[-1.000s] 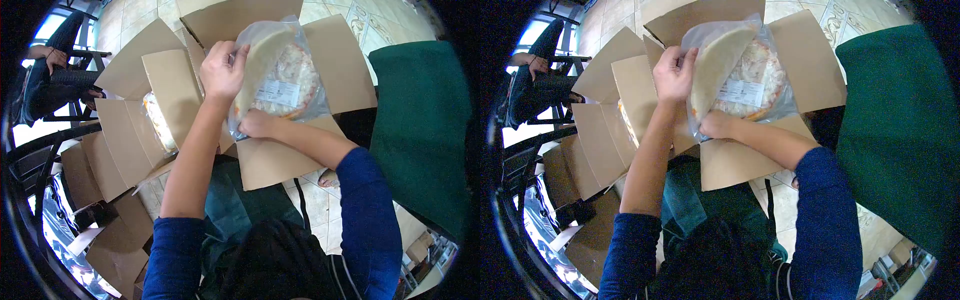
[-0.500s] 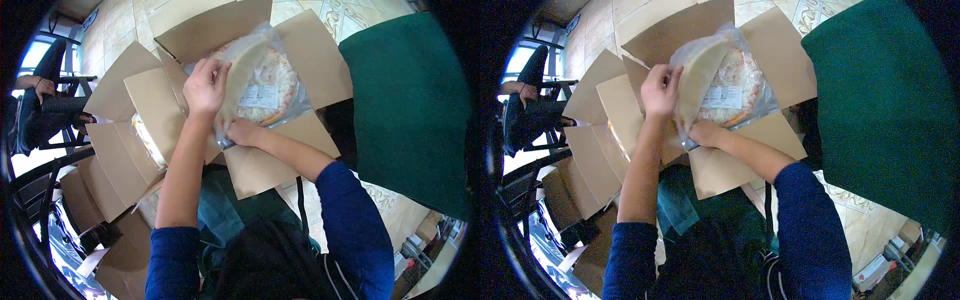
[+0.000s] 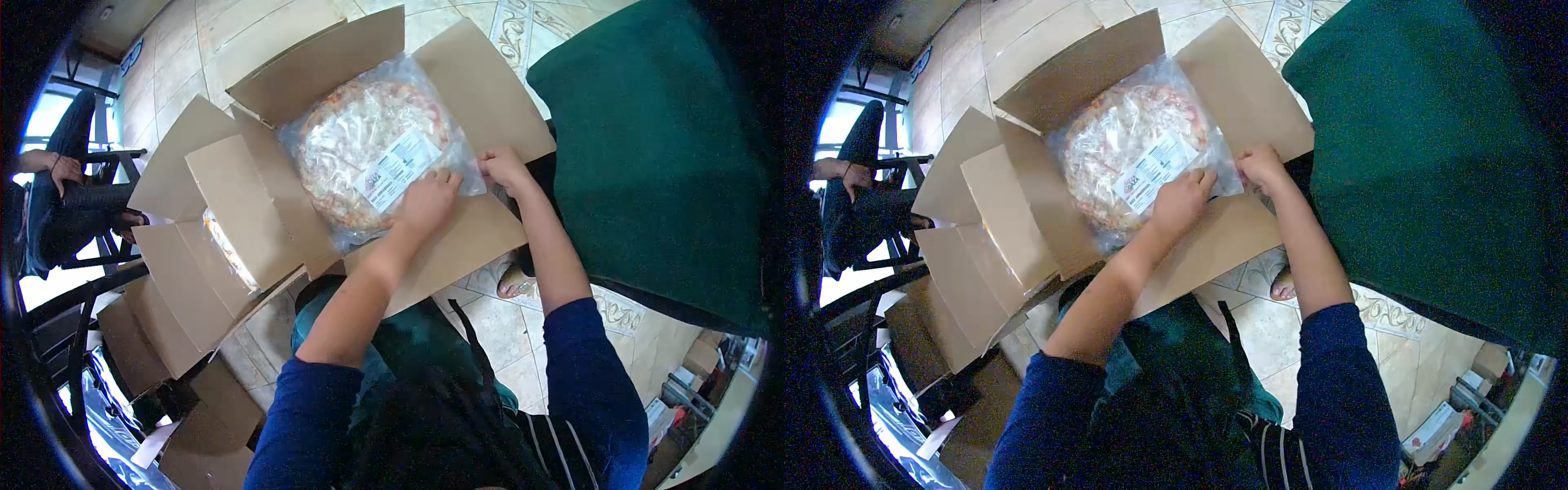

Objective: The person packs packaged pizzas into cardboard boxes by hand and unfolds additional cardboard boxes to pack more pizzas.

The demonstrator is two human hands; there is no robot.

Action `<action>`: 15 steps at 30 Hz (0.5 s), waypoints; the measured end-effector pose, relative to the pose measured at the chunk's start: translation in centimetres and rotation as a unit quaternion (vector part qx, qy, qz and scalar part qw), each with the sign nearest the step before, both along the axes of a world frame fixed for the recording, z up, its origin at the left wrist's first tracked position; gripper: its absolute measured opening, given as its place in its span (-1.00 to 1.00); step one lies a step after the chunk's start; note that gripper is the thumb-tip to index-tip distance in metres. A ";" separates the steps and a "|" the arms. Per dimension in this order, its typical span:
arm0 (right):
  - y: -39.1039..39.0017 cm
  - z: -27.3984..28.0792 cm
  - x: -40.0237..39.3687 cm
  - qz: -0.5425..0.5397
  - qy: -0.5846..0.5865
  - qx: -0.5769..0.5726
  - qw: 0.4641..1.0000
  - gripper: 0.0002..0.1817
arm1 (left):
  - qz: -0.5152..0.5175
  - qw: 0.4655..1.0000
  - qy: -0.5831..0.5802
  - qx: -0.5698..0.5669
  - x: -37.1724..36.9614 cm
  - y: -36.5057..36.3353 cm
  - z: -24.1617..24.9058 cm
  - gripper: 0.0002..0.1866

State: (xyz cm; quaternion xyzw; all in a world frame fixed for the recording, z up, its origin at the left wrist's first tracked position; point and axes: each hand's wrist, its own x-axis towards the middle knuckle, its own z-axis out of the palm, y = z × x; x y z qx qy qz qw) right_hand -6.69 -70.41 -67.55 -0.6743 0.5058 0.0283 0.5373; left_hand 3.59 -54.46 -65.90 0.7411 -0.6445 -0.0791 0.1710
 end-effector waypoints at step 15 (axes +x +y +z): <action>7.0 3.7 -8.1 0.095 -0.231 0.014 0.968 -0.88 | -0.012 0.968 -0.249 0.025 -1.3 -3.9 -3.5 -0.85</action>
